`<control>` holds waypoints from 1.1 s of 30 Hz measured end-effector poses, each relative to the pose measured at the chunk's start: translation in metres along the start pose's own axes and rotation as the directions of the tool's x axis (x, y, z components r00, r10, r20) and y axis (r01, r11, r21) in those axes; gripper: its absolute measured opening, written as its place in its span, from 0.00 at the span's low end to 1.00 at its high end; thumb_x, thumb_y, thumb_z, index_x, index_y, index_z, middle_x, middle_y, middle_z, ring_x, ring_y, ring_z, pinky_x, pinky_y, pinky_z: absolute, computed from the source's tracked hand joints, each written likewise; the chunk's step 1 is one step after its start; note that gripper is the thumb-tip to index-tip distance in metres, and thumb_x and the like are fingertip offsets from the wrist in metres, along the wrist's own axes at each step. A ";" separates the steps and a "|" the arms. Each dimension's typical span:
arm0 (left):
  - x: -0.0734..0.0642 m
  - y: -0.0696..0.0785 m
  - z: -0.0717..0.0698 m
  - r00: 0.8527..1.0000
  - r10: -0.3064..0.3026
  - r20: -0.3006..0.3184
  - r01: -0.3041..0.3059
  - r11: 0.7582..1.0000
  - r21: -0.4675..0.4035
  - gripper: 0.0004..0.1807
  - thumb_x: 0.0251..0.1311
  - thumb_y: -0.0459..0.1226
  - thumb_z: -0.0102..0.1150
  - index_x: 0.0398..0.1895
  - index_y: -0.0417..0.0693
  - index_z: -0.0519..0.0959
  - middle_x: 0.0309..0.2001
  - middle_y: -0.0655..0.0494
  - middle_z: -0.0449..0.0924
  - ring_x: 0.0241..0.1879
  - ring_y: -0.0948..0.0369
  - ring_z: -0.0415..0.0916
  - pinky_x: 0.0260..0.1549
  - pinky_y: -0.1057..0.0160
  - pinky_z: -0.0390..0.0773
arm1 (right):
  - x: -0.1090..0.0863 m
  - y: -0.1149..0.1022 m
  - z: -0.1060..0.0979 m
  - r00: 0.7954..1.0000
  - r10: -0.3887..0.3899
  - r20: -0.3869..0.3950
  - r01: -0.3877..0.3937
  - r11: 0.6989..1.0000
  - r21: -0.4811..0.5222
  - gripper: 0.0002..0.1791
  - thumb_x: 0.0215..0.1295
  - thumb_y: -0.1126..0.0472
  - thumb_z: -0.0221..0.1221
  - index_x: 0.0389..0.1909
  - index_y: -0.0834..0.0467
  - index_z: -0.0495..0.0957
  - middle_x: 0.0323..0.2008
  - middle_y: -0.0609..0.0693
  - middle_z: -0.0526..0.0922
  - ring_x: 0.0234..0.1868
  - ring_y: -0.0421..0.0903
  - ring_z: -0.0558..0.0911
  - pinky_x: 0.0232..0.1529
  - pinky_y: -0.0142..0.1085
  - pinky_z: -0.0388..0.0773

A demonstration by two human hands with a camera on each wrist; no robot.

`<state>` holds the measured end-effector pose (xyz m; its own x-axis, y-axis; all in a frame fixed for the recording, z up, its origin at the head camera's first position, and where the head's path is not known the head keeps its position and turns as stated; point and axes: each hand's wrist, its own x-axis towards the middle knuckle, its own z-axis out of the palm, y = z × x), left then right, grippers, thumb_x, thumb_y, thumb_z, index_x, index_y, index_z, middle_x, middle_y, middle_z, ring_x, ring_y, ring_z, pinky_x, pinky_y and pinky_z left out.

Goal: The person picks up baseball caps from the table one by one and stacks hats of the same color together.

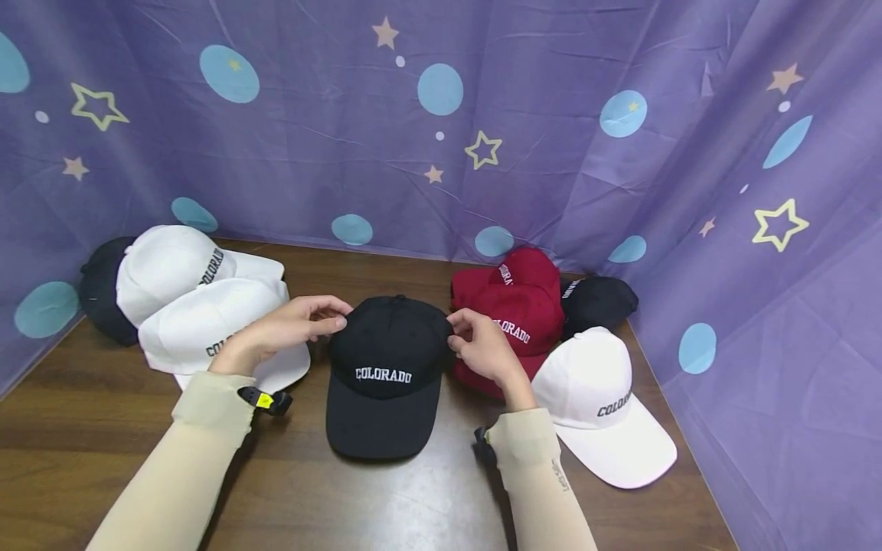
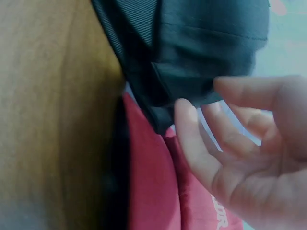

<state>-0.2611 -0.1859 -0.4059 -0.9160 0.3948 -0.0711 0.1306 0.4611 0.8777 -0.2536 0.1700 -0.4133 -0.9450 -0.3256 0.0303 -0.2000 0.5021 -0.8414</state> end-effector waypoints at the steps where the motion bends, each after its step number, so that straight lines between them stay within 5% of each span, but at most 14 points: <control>1: 0.001 -0.001 0.001 1.000 0.003 -0.006 -0.003 1.000 -0.003 0.18 0.76 0.37 0.60 0.64 0.38 0.78 0.50 0.44 0.82 0.44 0.54 0.77 0.42 0.59 0.76 | 0.001 0.001 0.002 1.000 -0.013 -0.015 0.013 1.000 -0.006 0.14 0.71 0.72 0.63 0.56 0.62 0.81 0.45 0.59 0.85 0.37 0.52 0.87 0.44 0.43 0.89; 15: 0.003 0.001 0.008 0.997 0.005 -0.071 -0.009 0.998 -0.055 0.13 0.77 0.33 0.58 0.57 0.33 0.77 0.46 0.44 0.81 0.44 0.57 0.81 0.50 0.58 0.85 | 0.012 0.011 0.021 0.982 -0.066 -0.178 0.058 0.997 -0.053 0.14 0.69 0.73 0.66 0.53 0.61 0.83 0.46 0.57 0.87 0.42 0.51 0.86 0.52 0.46 0.86; 25: 0.007 -0.003 0.011 0.986 0.005 -0.164 -0.013 0.999 -0.048 0.11 0.76 0.32 0.59 0.55 0.34 0.79 0.45 0.43 0.82 0.41 0.58 0.83 0.47 0.59 0.86 | 0.016 0.017 0.026 0.971 -0.068 -0.228 0.055 0.997 -0.060 0.13 0.69 0.72 0.67 0.52 0.61 0.83 0.46 0.57 0.88 0.46 0.53 0.84 0.52 0.44 0.80; 33: 0.008 -0.003 0.011 0.983 -0.004 -0.183 -0.003 0.999 -0.043 0.12 0.77 0.33 0.59 0.57 0.36 0.79 0.46 0.42 0.83 0.41 0.57 0.83 0.48 0.56 0.86 | 0.015 0.015 0.023 0.974 -0.078 -0.212 0.063 0.995 -0.078 0.14 0.69 0.71 0.67 0.53 0.61 0.83 0.47 0.58 0.88 0.48 0.54 0.85 0.57 0.48 0.82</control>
<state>-0.2651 -0.1752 -0.4143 -0.9704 0.2410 0.0127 0.1174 0.4254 0.8973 -0.2644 0.1545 -0.4379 -0.9598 -0.1863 0.2100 -0.2786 0.5416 -0.7931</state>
